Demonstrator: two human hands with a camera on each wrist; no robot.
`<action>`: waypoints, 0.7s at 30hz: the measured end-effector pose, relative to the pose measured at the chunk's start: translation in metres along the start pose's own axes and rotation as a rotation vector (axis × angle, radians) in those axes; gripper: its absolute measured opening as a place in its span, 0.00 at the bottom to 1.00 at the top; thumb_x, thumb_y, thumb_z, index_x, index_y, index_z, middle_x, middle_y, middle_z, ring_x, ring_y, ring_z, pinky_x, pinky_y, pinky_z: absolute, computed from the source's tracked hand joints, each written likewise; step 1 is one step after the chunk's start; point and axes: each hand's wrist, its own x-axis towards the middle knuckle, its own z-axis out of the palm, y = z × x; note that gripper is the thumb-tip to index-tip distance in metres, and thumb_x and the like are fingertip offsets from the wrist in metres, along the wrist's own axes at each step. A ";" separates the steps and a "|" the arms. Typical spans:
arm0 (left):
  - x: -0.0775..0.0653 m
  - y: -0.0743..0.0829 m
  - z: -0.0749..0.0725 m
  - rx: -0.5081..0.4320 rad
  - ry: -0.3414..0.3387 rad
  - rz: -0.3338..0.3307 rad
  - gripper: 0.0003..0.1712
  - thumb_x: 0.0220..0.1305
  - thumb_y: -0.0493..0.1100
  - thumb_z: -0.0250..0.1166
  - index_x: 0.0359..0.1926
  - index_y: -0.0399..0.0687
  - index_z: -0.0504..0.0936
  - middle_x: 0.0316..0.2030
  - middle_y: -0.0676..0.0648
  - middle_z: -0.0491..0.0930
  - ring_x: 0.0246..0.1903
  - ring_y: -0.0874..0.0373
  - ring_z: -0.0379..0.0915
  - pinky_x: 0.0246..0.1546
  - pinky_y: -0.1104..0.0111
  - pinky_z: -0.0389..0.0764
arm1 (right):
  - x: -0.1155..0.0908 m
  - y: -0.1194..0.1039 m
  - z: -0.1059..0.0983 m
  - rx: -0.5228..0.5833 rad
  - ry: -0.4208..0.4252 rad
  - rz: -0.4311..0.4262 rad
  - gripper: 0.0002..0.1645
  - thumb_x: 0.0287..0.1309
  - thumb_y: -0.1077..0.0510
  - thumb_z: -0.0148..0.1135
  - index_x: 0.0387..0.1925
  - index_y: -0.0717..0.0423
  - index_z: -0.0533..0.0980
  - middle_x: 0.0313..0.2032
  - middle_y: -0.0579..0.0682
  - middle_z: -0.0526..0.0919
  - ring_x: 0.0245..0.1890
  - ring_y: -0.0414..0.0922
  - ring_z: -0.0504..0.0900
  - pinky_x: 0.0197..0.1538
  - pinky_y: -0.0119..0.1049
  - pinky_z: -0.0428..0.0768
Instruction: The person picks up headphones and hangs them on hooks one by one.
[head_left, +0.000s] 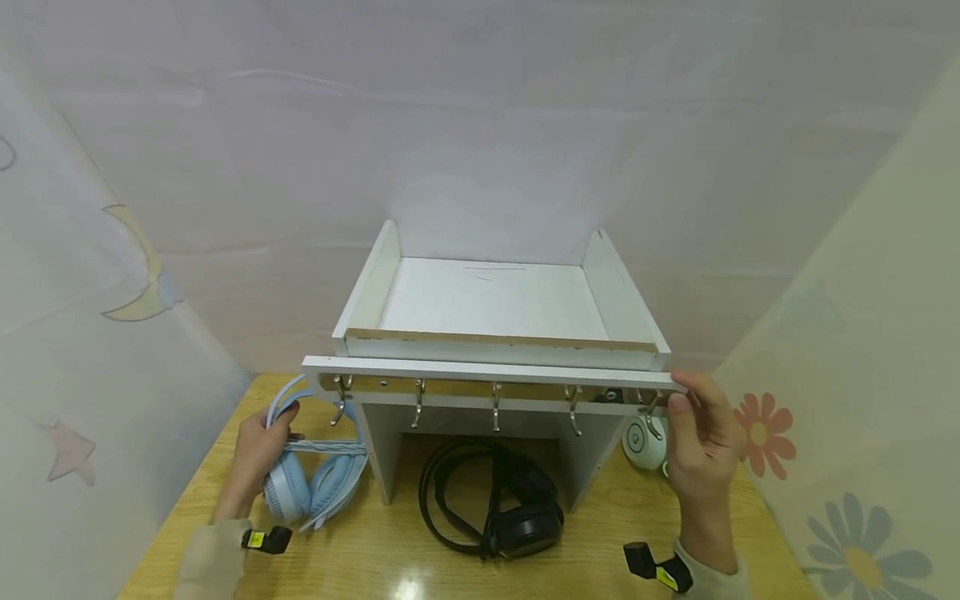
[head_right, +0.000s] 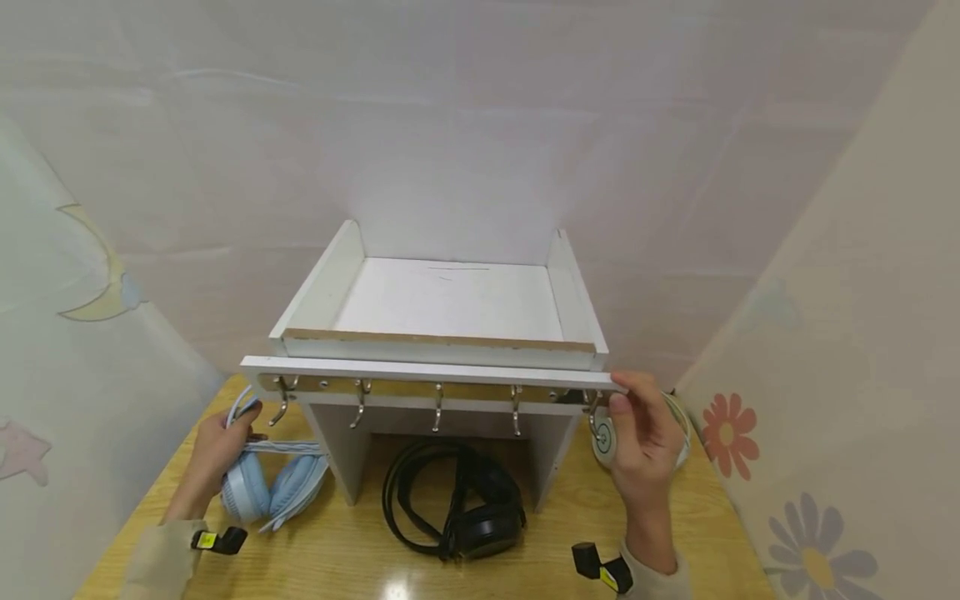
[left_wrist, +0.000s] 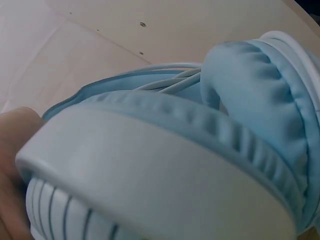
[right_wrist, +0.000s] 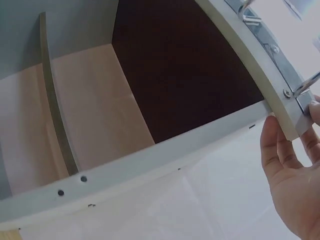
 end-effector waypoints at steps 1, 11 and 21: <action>-0.001 0.000 0.000 -0.010 0.015 0.006 0.40 0.81 0.64 0.55 0.67 0.30 0.75 0.55 0.28 0.83 0.32 0.65 0.85 0.38 0.72 0.80 | 0.000 0.000 0.000 0.029 -0.003 0.007 0.15 0.72 0.80 0.50 0.56 0.84 0.74 0.48 0.61 0.86 0.46 0.48 0.80 0.54 0.32 0.81; -0.017 -0.002 -0.006 -0.110 0.142 0.066 0.27 0.79 0.61 0.61 0.33 0.43 0.73 0.21 0.53 0.79 0.27 0.67 0.86 0.33 0.71 0.82 | -0.004 -0.003 0.006 0.078 0.039 0.040 0.22 0.72 0.81 0.45 0.64 0.81 0.70 0.54 0.63 0.85 0.53 0.48 0.83 0.58 0.33 0.82; -0.040 0.009 -0.021 -0.174 0.179 0.172 0.26 0.81 0.57 0.60 0.34 0.39 0.75 0.19 0.53 0.80 0.27 0.68 0.86 0.33 0.73 0.83 | -0.015 0.001 0.001 0.058 -0.015 0.060 0.29 0.71 0.80 0.42 0.72 0.82 0.61 0.67 0.67 0.75 0.68 0.54 0.73 0.72 0.40 0.69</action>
